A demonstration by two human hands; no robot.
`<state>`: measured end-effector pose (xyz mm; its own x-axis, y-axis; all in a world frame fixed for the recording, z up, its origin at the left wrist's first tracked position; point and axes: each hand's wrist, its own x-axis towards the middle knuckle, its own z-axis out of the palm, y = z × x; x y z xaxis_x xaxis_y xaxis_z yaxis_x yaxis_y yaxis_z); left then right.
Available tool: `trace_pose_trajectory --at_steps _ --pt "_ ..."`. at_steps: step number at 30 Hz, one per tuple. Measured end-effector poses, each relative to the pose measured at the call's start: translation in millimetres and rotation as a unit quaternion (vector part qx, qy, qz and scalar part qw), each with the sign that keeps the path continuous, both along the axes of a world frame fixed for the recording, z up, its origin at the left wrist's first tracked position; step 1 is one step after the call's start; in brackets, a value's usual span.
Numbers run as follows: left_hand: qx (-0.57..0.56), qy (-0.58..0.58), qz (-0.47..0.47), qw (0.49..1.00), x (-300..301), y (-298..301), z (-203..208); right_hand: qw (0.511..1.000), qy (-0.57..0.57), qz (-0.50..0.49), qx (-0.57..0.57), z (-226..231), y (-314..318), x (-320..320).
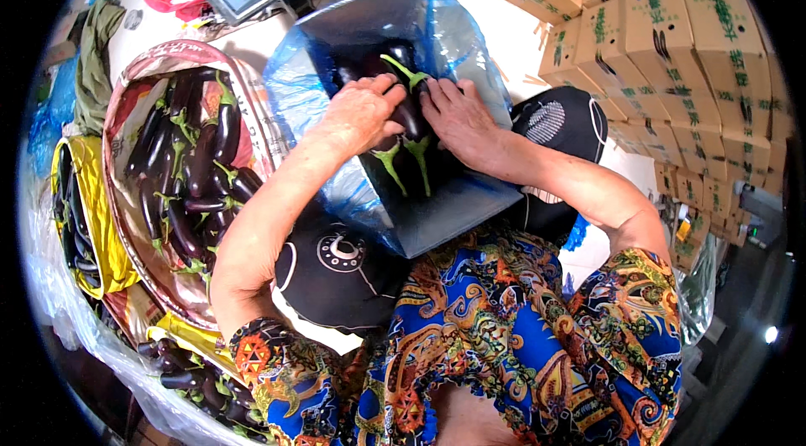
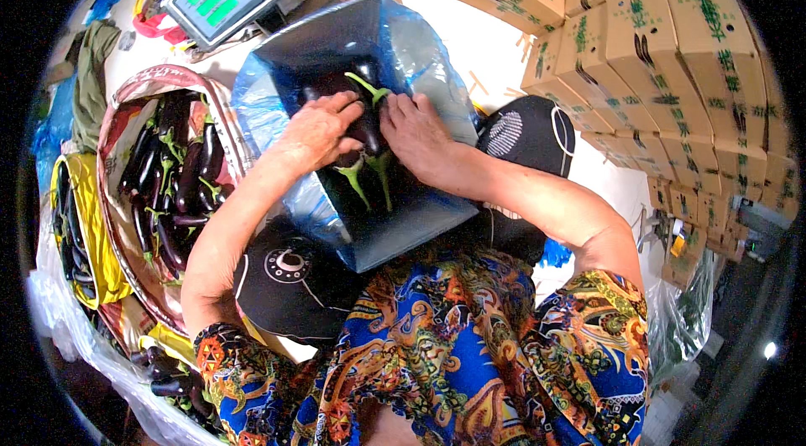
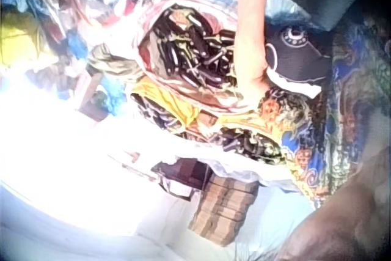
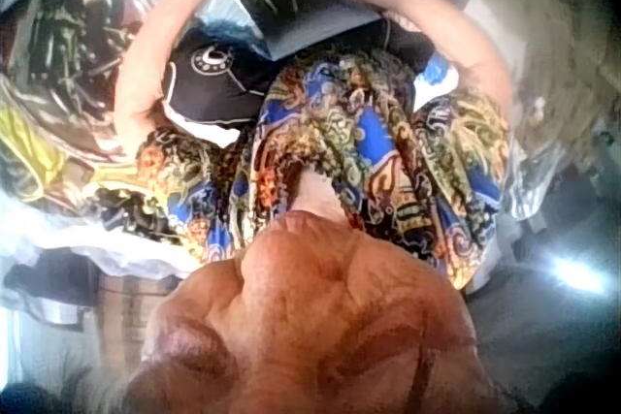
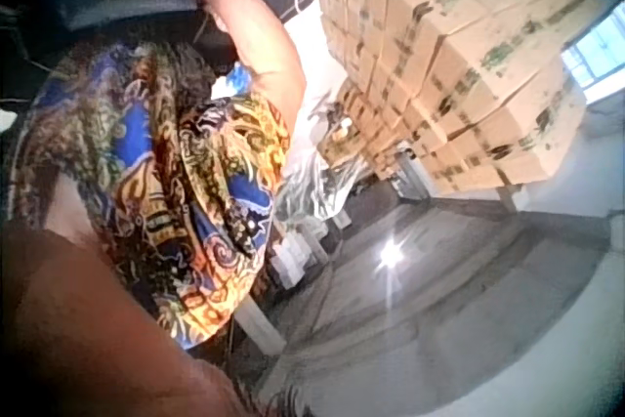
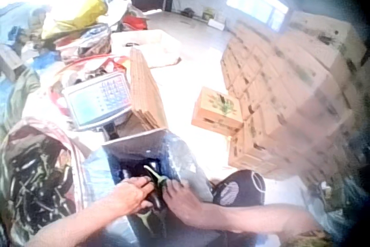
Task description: The person packs eggplants into a lined cardboard box by hand, weighs the box on a digital scale, and seals it using a tape dispenser.
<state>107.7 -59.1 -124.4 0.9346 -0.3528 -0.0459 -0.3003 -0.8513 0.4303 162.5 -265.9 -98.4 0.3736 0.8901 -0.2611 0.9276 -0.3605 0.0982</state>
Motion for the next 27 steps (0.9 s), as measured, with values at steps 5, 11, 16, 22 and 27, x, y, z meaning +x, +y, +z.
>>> trace_pose_trajectory --at_steps 5,11,16,22,27 --pt "-0.002 0.068 -0.014 0.998 8.6 -7.2 12.3 0.998 -0.039 0.037 0.026 0.7 -4.6 3.0" --pt "-0.330 0.036 0.105 0.938 -36.0 31.2 70.0 0.972 0.151 -0.041 0.172 65.2 5.8 19.2" --pt "-0.440 -0.025 0.398 0.805 -102.7 87.0 65.6 0.959 0.204 -0.093 0.170 76.4 2.4 30.9" --pt "-0.462 0.014 0.598 0.655 -196.7 151.6 -35.9 0.950 0.262 -0.057 0.164 74.0 -3.7 27.1" --pt "-0.479 0.062 0.655 0.581 -256.8 160.1 -101.1 0.949 0.279 -0.044 0.142 78.7 -1.5 29.4"
